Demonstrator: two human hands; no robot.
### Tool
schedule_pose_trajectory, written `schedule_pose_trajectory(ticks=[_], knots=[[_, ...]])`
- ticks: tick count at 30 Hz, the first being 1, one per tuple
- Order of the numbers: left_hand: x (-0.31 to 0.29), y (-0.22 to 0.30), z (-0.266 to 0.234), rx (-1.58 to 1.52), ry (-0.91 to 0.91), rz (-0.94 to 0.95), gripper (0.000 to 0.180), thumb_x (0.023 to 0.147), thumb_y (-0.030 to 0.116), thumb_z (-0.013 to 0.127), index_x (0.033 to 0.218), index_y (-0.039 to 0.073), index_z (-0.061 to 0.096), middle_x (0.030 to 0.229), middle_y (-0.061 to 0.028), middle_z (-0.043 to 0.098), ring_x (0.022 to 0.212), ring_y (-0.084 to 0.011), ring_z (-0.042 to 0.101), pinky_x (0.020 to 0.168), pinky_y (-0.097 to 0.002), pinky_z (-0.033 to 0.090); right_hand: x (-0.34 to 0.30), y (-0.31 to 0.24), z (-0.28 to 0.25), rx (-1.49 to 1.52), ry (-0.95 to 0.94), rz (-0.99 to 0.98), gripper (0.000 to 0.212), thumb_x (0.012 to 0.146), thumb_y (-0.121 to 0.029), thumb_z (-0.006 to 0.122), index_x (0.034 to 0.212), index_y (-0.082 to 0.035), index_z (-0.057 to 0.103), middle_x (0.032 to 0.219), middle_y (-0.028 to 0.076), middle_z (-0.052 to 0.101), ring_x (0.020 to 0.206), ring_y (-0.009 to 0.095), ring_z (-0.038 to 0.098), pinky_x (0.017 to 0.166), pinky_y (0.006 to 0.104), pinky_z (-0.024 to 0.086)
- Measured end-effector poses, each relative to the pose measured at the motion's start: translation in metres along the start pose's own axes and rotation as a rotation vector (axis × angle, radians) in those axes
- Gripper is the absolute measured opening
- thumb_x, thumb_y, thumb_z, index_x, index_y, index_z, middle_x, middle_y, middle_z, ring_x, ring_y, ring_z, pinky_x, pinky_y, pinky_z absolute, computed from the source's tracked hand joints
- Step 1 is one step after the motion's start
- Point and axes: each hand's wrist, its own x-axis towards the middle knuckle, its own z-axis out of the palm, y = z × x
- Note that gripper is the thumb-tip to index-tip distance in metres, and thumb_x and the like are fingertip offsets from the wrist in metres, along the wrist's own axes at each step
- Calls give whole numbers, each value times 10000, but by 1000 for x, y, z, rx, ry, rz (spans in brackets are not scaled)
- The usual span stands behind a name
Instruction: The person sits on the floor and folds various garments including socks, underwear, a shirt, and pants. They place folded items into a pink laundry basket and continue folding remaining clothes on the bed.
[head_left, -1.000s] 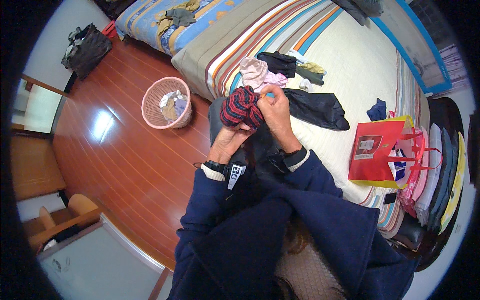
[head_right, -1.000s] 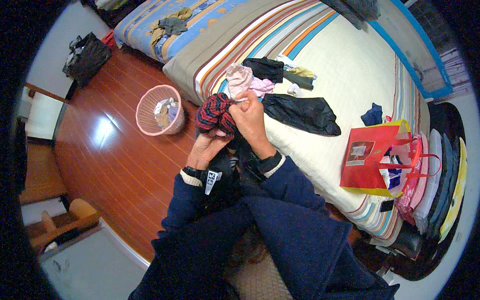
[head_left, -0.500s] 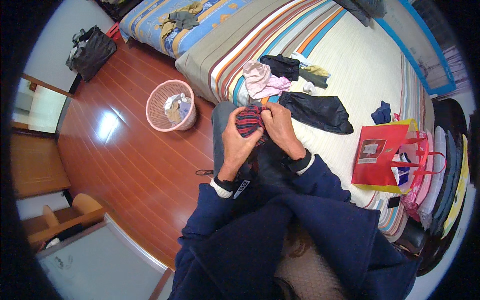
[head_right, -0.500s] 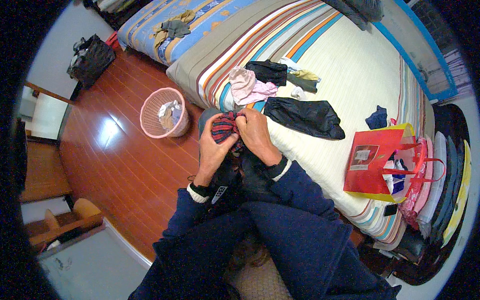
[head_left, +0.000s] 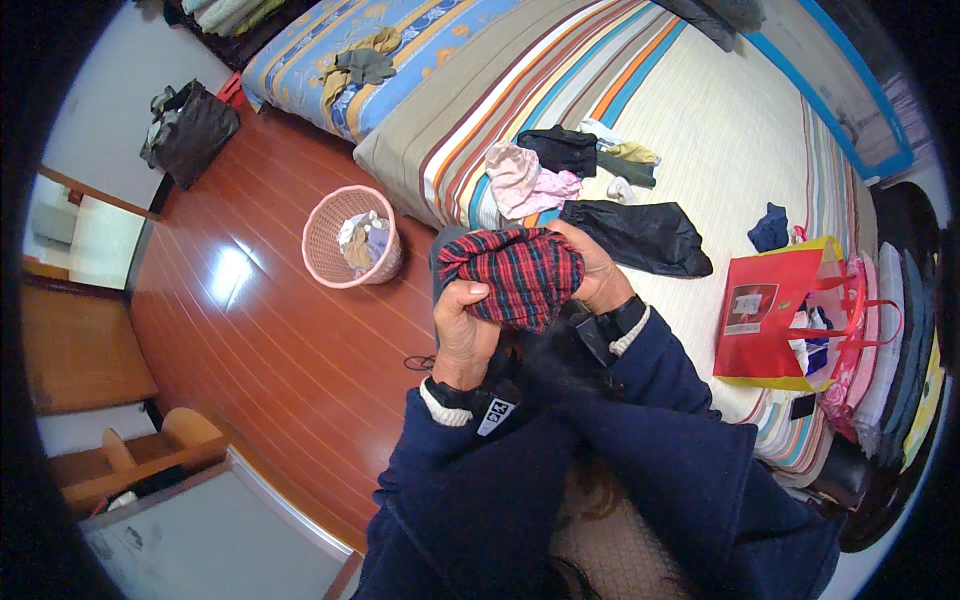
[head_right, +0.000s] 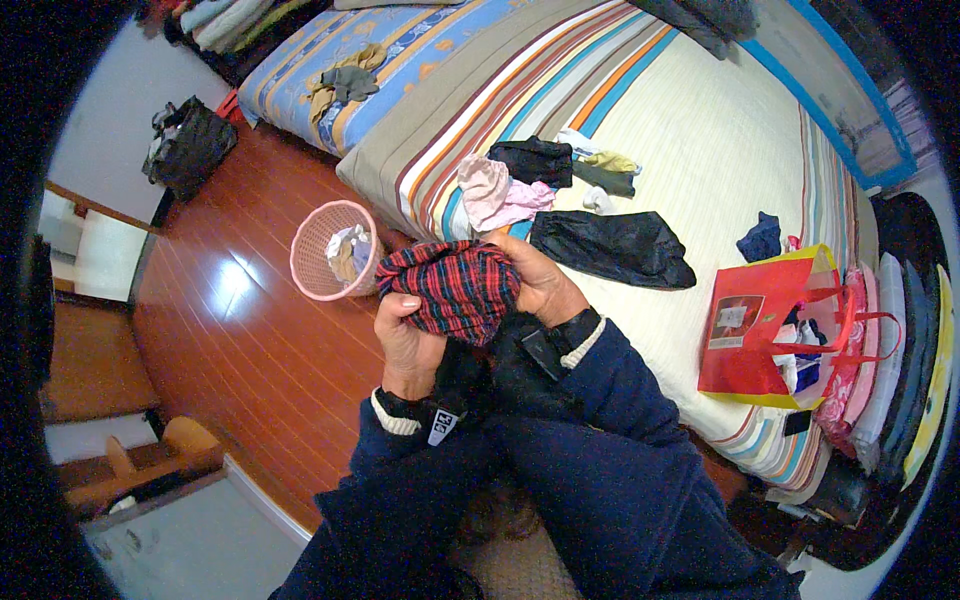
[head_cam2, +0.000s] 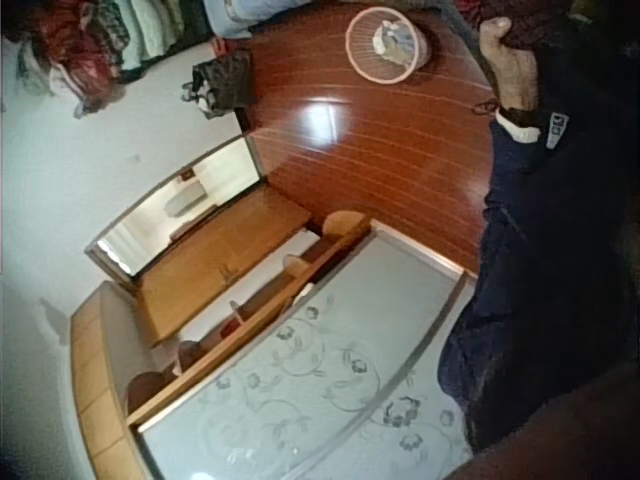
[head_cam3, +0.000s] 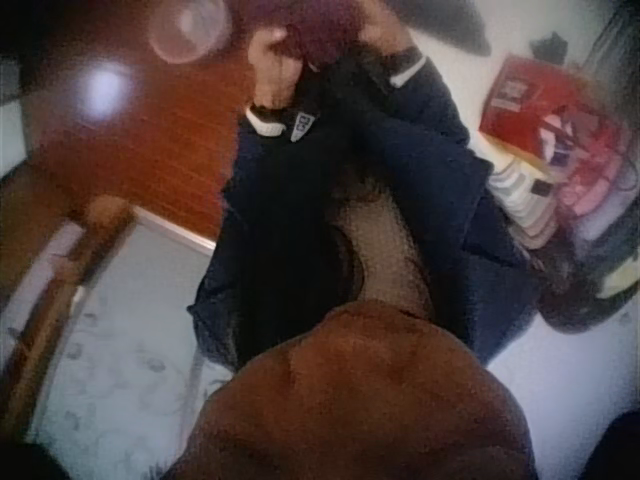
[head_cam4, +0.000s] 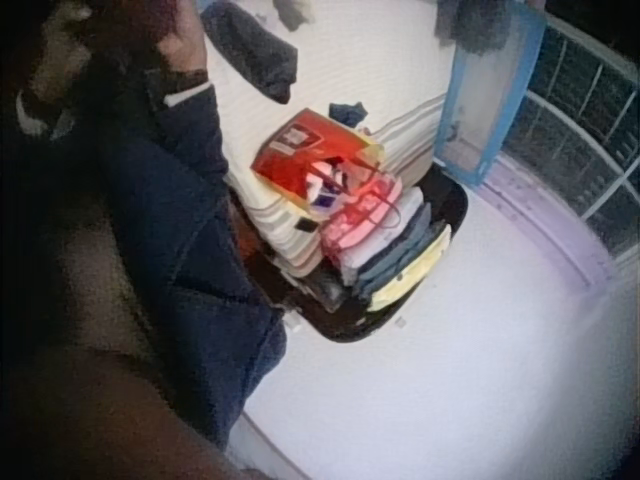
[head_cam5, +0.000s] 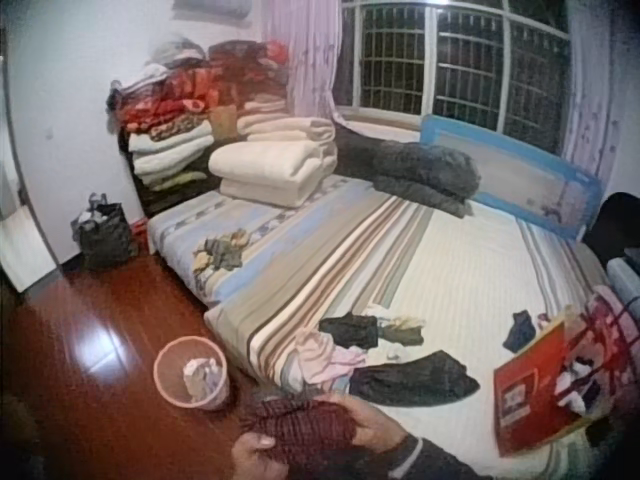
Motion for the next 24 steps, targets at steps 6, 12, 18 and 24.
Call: schedule_pose_trajectory(ticks=[6,12,18,24], knots=[[11,4,15,-77,29,42,443,715,115,534,1131,-35,532,1103,-155,614,1021,-289,594,942,-410,460,-3,25,-7,143,5,-138,260,932,-183,516,1120,-12,572,1058,121,649,889,191,651,814,336,543],[28,12,6,630,93,-177,405,860,255,580,1191,39,488,1050,-61,616,912,-165,622,710,-295,541,4,17,-4,-148,282,-524,306,939,-173,506,1179,14,536,1106,126,629,956,213,640,864,360,528],[17,6,-3,454,115,-252,260,851,173,566,1057,16,549,995,-84,628,815,-164,645,633,-263,549,7,16,2,-530,299,-697,213,975,-215,463,1003,-20,545,946,54,642,801,101,621,753,246,517],[21,4,-12,621,127,-197,248,796,60,527,1030,-11,573,924,-53,638,763,-135,639,642,-263,528,0,19,4,-764,332,-616,191,941,-209,541,876,-33,580,813,-6,603,686,49,539,660,205,463]])
